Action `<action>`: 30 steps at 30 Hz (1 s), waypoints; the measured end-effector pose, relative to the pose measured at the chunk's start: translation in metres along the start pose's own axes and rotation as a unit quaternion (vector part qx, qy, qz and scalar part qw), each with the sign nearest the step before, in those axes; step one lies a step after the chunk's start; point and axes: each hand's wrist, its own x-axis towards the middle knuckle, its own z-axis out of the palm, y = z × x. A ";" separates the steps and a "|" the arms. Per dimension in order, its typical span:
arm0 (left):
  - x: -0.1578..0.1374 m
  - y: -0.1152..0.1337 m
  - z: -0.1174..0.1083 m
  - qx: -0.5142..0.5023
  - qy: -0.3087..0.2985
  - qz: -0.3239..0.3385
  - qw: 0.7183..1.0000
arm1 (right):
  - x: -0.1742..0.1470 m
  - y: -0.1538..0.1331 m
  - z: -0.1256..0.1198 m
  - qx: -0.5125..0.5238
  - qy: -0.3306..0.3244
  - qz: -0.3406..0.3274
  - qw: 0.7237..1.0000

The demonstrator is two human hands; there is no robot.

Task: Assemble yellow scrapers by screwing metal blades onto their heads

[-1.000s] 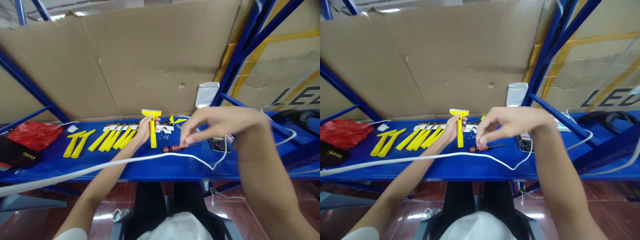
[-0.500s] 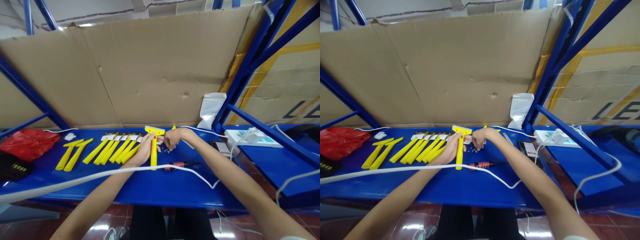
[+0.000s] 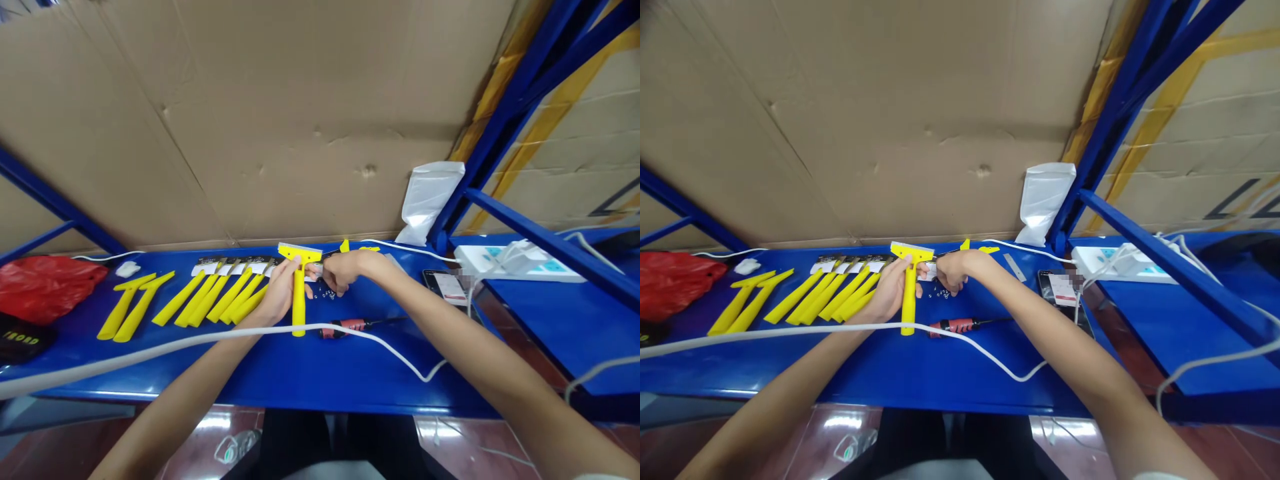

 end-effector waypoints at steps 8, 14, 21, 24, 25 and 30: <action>0.001 0.003 0.002 0.012 0.010 0.000 1.000 | -0.010 -0.009 -0.001 -0.018 0.031 -0.025 0.999; 0.003 0.004 0.001 0.000 0.017 0.006 1.000 | -0.012 -0.018 0.001 -0.017 0.038 -0.062 0.997; 0.002 0.003 0.003 0.004 0.029 0.015 0.999 | -0.007 -0.019 0.006 -0.016 0.037 -0.067 0.997; 0.001 0.003 0.002 0.011 0.020 0.013 1.000 | -0.006 -0.018 0.006 -0.022 0.044 -0.059 0.997; 0.001 0.003 0.002 0.015 0.018 0.012 1.000 | -0.005 -0.018 0.006 -0.024 0.046 -0.056 0.997; 0.001 0.003 0.001 0.032 0.010 0.008 0.999 | -0.007 -0.019 0.005 -0.032 0.039 -0.057 0.997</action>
